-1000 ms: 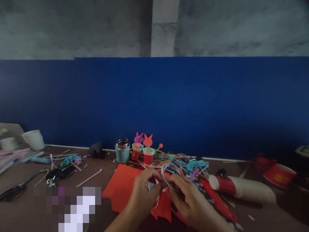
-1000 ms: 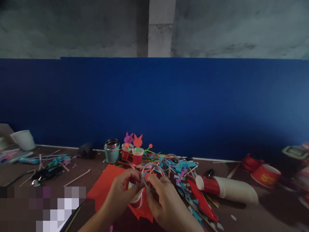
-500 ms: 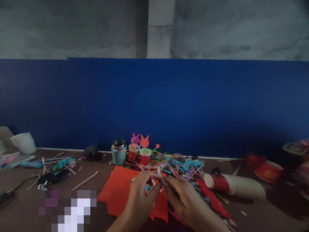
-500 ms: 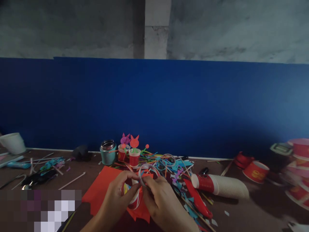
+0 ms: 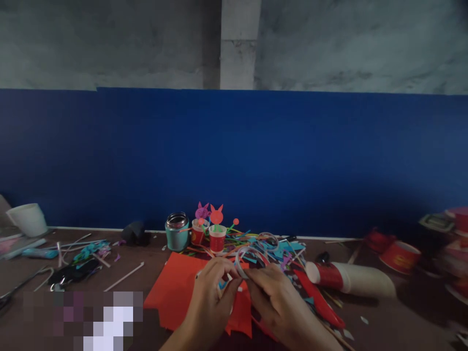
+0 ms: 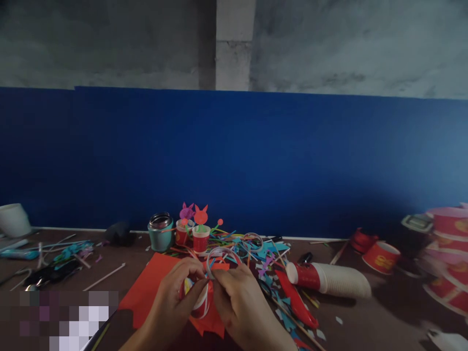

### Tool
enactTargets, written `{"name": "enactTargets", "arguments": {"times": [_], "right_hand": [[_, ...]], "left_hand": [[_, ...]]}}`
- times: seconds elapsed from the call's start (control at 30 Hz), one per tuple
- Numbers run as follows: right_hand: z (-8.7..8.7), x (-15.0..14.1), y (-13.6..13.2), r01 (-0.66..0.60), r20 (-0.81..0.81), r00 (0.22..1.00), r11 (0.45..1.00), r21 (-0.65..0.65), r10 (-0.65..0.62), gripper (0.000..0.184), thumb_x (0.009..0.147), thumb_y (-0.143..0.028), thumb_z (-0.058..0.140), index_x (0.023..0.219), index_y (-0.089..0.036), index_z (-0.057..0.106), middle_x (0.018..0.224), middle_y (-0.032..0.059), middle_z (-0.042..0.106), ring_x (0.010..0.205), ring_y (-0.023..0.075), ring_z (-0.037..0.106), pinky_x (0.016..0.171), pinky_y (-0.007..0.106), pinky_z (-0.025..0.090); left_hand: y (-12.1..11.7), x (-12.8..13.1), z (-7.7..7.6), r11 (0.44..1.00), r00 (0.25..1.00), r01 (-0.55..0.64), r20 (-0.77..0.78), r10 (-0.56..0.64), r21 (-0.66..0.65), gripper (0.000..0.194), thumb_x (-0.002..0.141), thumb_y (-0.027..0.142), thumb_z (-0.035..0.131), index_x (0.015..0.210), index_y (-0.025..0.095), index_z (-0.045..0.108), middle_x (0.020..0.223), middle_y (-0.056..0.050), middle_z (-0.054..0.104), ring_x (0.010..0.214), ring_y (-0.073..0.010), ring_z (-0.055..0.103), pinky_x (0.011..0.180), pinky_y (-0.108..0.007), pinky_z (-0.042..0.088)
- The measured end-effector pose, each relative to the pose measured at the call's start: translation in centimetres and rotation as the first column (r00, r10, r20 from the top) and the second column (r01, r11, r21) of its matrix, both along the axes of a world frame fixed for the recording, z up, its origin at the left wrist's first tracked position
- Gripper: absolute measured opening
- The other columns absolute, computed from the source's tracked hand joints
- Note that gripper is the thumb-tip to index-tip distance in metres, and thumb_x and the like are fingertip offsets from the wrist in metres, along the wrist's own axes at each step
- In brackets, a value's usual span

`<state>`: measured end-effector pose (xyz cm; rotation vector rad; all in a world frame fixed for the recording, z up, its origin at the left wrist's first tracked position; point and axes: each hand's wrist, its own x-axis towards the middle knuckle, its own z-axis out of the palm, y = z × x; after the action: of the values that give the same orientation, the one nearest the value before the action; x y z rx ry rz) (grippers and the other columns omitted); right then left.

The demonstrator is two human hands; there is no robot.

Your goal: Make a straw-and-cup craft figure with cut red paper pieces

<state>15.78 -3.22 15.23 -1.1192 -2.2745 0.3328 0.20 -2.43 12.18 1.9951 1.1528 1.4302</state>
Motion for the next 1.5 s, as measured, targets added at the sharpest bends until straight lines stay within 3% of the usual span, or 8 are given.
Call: {"name": "enactTargets", "arguments": {"times": [0.67, 0.97, 1.17, 1.33, 1.5], "right_hand": [[-0.4, 0.2, 0.2, -0.024, -0.013, 1.0, 1.0, 0.002, 0.024, 0.028, 0.086, -0.017, 0.037, 0.06, -0.018, 0.044, 0.054, -0.0057, 0.046, 0.05, 0.0078, 0.037, 0.059, 0.024, 0.029], [-1.3, 0.0, 0.5, -0.064, -0.207, 0.978, 0.989, -0.137, 0.034, 0.036, 0.087, -0.021, 0.034, 0.052, -0.017, 0.041, 0.051, -0.0062, 0.032, 0.051, 0.0085, 0.029, 0.055, 0.022, 0.029], [0.0, 0.3, -0.2, -0.072, -0.154, 0.987, 0.981, -0.181, 0.044, 0.03, 0.09, -0.023, 0.034, 0.067, -0.018, 0.053, 0.06, -0.0025, 0.05, 0.06, 0.0108, 0.041, 0.056, 0.022, 0.03], [0.1, 0.2, -0.3, -0.046, -0.095, 0.995, 0.992, -0.115, 0.035, 0.028, 0.087, -0.02, 0.037, 0.062, -0.018, 0.048, 0.058, -0.0033, 0.05, 0.057, 0.0103, 0.039, 0.06, 0.025, 0.03], [-0.9, -0.4, -0.1, -0.077, -0.345, 0.939, 0.974, -0.213, -0.001, 0.033, 0.083, -0.023, 0.039, 0.051, -0.017, 0.047, 0.049, -0.0044, 0.038, 0.051, 0.0095, 0.033, 0.052, 0.023, 0.029]], "left_hand": [[-0.3, -0.3, 0.3, 0.996, 0.996, 0.084, -0.029, -0.083, 0.032, 0.011, 0.079, 0.014, 0.05, 0.071, 0.02, 0.052, 0.074, -0.001, 0.058, 0.071, -0.0136, 0.055, 0.065, -0.024, 0.043], [-0.7, -0.6, 0.3, 0.987, 0.995, 0.104, -0.024, -0.102, 0.124, 0.009, 0.079, 0.012, 0.051, 0.073, 0.019, 0.052, 0.073, -0.001, 0.058, 0.07, -0.0134, 0.054, 0.063, -0.025, 0.042], [-0.6, -0.7, 0.9, 0.988, 0.993, 0.122, -0.009, -0.122, 0.093, 0.01, 0.079, 0.012, 0.051, 0.073, 0.019, 0.052, 0.073, -0.001, 0.059, 0.07, -0.0132, 0.055, 0.063, -0.024, 0.042], [-0.6, -0.6, 0.8, 0.983, 0.993, 0.118, -0.036, -0.114, 0.14, 0.009, 0.079, 0.012, 0.05, 0.074, 0.019, 0.052, 0.075, -0.002, 0.06, 0.072, -0.0144, 0.056, 0.065, -0.025, 0.042], [-1.2, -0.5, 0.7, 0.965, 0.993, 0.119, -0.017, -0.118, 0.232, 0.01, 0.077, 0.01, 0.051, 0.075, 0.019, 0.051, 0.074, -0.003, 0.06, 0.071, -0.0144, 0.056, 0.065, -0.025, 0.043]]}}
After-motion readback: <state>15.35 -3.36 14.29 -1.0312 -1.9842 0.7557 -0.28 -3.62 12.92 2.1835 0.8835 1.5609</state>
